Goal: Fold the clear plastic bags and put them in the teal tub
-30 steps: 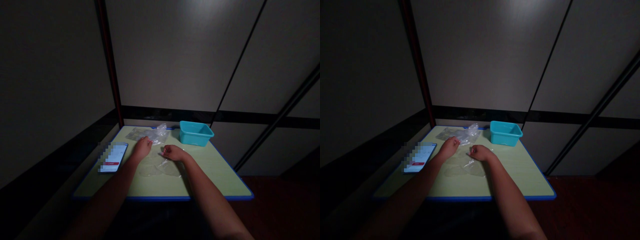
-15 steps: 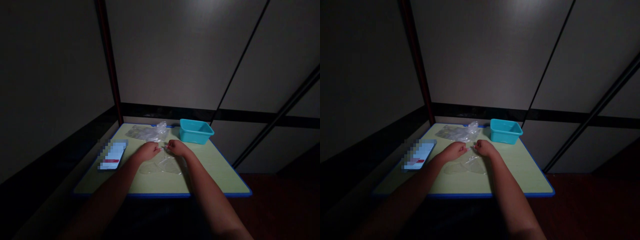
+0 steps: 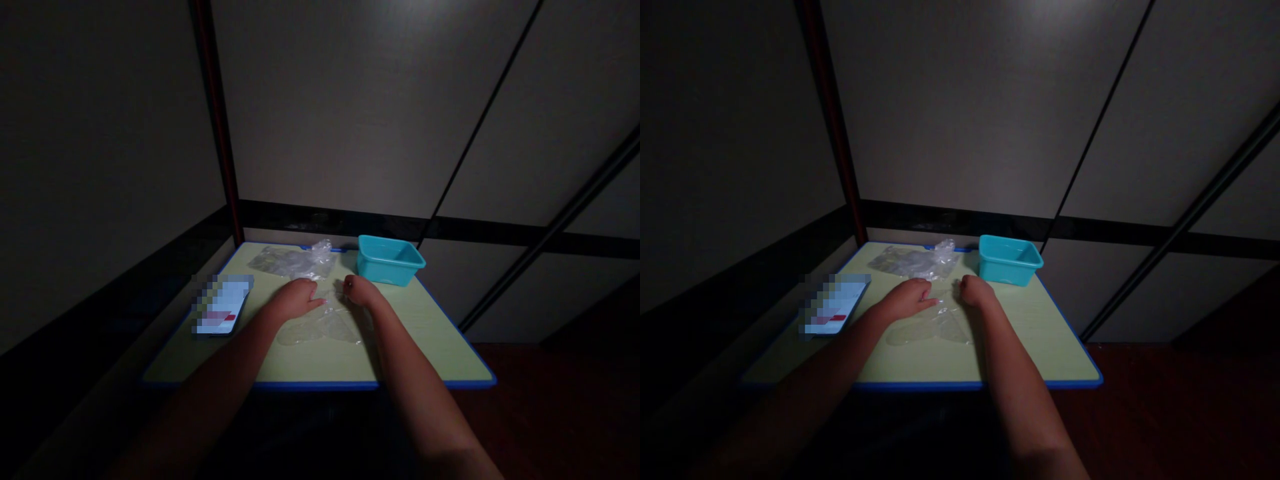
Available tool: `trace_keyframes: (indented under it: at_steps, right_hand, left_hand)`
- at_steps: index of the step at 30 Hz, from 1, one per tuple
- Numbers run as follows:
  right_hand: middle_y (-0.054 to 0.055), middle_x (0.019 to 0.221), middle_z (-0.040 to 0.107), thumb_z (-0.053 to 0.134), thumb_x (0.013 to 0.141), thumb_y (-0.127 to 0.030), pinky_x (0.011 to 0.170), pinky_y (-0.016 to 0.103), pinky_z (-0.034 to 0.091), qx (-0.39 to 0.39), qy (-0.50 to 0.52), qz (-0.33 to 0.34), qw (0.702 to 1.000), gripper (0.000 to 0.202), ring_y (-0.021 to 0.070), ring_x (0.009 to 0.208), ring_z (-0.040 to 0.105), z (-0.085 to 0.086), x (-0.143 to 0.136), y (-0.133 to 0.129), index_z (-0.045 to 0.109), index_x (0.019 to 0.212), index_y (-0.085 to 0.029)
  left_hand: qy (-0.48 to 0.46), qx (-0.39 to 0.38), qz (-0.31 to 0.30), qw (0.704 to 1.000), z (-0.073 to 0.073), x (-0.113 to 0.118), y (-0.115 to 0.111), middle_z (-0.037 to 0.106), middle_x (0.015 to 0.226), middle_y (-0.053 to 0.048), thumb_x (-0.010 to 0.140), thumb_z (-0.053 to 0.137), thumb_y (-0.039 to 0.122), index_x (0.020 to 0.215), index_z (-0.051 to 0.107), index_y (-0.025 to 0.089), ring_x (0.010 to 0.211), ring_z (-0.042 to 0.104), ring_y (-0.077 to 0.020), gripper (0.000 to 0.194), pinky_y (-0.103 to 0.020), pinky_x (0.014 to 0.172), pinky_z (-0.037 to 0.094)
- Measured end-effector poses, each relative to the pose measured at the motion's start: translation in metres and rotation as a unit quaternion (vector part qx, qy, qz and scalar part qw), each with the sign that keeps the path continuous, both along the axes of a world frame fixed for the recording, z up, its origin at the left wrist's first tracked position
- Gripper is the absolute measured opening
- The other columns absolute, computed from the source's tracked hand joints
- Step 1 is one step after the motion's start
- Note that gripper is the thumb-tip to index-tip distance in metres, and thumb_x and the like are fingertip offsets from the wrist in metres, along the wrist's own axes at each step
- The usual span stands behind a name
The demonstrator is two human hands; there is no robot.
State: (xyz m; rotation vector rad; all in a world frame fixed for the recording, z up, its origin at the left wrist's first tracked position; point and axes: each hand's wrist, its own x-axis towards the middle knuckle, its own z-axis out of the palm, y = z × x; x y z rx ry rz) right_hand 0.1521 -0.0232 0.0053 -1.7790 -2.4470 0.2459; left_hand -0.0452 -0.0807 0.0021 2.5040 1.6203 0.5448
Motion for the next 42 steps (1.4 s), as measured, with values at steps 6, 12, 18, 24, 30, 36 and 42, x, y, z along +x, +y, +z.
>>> trace_keyframes:
  at_steps: [6,12,18,24,30,36,42]
  right_hand:
    - [0.018,0.103,0.066,0.038,0.091,-0.031,0.066,0.027,0.040,0.010,0.004,-0.046,0.999,0.034,0.0234,0.088,0.063,-0.004,0.005,0.006,0.066,0.097,-0.013]
    - [0.018,0.100,0.067,0.034,0.092,-0.033,0.064,0.027,0.038,0.031,0.020,-0.084,0.996,0.038,0.0238,0.086,0.063,-0.003,0.012,0.009,0.065,0.097,-0.012]
    - [0.014,0.090,0.068,0.036,0.092,-0.037,0.060,0.025,0.034,0.059,0.047,-0.078,0.994,0.036,0.0205,0.080,0.062,0.006,0.007,0.003,0.065,0.091,-0.015]
    - [0.007,0.074,0.066,0.040,0.090,-0.037,0.054,0.024,0.030,0.110,0.115,-0.073,0.984,0.030,0.0169,0.067,0.058,0.016,0.012,-0.008,0.061,0.087,-0.017]
    - [0.002,0.064,0.059,0.033,0.090,-0.043,0.051,0.024,0.031,0.133,0.201,-0.016,0.970,0.034,0.0147,0.056,0.052,0.015,0.037,-0.045,0.057,0.091,-0.018]
    - [0.008,0.077,0.060,0.039,0.089,-0.034,0.070,0.032,0.041,0.240,0.155,0.027,0.958,0.025,0.0220,0.079,0.054,0.003,0.047,-0.124,0.058,0.090,-0.019]
    - [0.011,0.109,0.058,0.047,0.086,-0.028,0.090,0.043,0.039,0.212,0.150,0.120,0.958,0.021,0.0259,0.105,0.049,-0.017,0.046,-0.170,0.059,0.102,-0.022]
  left_hand:
    - [-0.060,0.074,-0.022,0.995,0.005,0.002,-0.001,0.055,0.079,-0.004,0.081,0.055,0.035,0.070,0.052,0.019,0.084,0.051,-0.0198,0.019,-0.029,0.075,0.038]
    - [-0.181,0.025,-0.033,0.983,0.007,0.002,0.000,0.044,0.057,0.003,0.084,0.046,0.038,0.057,0.043,0.019,0.058,0.043,-0.0123,0.033,-0.023,0.055,0.033]
    - [-0.397,-0.092,0.007,0.913,0.010,-0.003,0.009,0.049,0.053,0.001,0.085,0.034,0.056,0.055,0.043,0.019,0.051,0.049,-0.0112,0.048,-0.023,0.054,0.040]
    - [-0.381,-0.132,-0.044,0.914,0.008,-0.001,0.009,0.061,0.065,-0.003,0.086,0.035,0.055,0.062,0.053,0.017,0.062,0.058,-0.0140,0.049,-0.025,0.063,0.047]
    - [-0.174,-0.095,-0.163,0.966,-0.004,0.016,-0.003,0.059,0.124,-0.004,0.089,0.042,0.044,0.102,0.067,0.025,0.122,0.044,-0.0216,0.033,-0.039,0.104,0.027]
    - [0.002,-0.067,0.018,0.998,-0.015,0.019,-0.003,0.025,0.148,-0.012,0.081,0.043,0.063,0.137,0.037,0.027,0.138,0.011,-0.0299,0.067,-0.062,0.103,0.001]
    - [0.069,-0.111,0.054,0.990,-0.019,0.014,0.003,0.007,0.151,-0.012,0.077,0.041,0.070,0.142,0.025,0.026,0.138,-0.002,-0.0305,0.080,-0.063,0.102,0.001]
